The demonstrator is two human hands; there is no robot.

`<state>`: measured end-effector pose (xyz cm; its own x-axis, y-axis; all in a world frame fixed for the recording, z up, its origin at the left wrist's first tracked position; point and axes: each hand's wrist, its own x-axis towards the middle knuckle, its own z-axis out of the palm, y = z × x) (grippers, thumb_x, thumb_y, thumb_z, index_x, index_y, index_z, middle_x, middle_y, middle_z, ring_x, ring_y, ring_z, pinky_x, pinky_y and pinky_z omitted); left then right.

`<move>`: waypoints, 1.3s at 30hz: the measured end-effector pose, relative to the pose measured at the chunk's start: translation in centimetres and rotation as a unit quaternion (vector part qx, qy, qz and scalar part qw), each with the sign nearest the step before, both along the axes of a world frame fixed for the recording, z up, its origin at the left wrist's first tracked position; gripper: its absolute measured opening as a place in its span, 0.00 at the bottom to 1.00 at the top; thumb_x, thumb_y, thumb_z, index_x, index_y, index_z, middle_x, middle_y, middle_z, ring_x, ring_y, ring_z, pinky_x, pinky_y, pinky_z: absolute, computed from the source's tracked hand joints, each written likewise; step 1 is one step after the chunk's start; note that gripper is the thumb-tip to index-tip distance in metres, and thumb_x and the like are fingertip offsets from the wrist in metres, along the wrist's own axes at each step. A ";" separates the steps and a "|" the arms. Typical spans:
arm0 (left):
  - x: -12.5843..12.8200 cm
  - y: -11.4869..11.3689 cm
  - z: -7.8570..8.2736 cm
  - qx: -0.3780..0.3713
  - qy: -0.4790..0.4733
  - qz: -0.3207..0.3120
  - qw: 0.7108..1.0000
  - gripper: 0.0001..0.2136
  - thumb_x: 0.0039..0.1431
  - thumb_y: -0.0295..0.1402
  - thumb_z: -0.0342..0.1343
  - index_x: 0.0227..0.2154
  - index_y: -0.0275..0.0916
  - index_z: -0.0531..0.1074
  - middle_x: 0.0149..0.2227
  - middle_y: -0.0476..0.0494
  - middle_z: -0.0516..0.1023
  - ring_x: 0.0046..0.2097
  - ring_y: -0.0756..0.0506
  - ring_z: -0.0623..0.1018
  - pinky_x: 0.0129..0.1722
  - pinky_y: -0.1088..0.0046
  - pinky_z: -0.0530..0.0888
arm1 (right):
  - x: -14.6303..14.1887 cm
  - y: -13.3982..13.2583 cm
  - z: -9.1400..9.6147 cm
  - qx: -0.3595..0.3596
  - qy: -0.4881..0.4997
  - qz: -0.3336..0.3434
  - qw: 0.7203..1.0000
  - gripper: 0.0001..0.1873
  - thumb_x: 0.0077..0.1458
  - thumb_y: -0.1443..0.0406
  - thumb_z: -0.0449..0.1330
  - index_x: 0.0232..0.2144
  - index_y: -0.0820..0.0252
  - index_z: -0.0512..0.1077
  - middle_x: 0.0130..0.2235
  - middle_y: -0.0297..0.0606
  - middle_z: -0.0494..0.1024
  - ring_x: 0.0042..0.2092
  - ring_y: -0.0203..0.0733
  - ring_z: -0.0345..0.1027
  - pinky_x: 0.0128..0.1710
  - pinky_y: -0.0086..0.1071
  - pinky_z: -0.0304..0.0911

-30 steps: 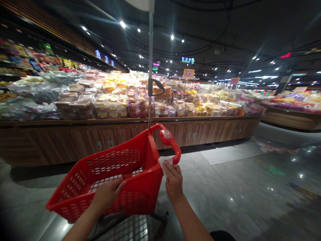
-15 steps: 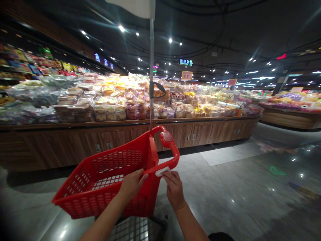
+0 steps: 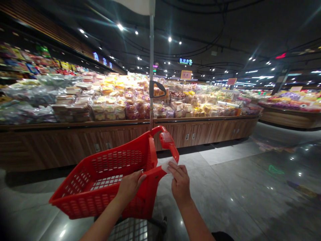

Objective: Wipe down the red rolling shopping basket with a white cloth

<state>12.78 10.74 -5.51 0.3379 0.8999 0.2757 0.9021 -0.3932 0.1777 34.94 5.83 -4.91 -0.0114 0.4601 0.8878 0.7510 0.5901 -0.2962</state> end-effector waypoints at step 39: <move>-2.0 0.1 0.0 -0.001 0.014 -0.022 1.000 0.21 0.64 0.45 0.31 0.29 0.41 0.65 0.32 0.43 0.77 0.34 0.45 0.76 0.31 0.73 0.64 | -0.2 -1.3 0.7 -0.036 -0.139 -0.028 0.989 0.33 0.47 0.80 0.46 0.53 0.54 0.66 0.51 0.36 0.72 0.44 0.45 0.64 0.42 0.41 0.63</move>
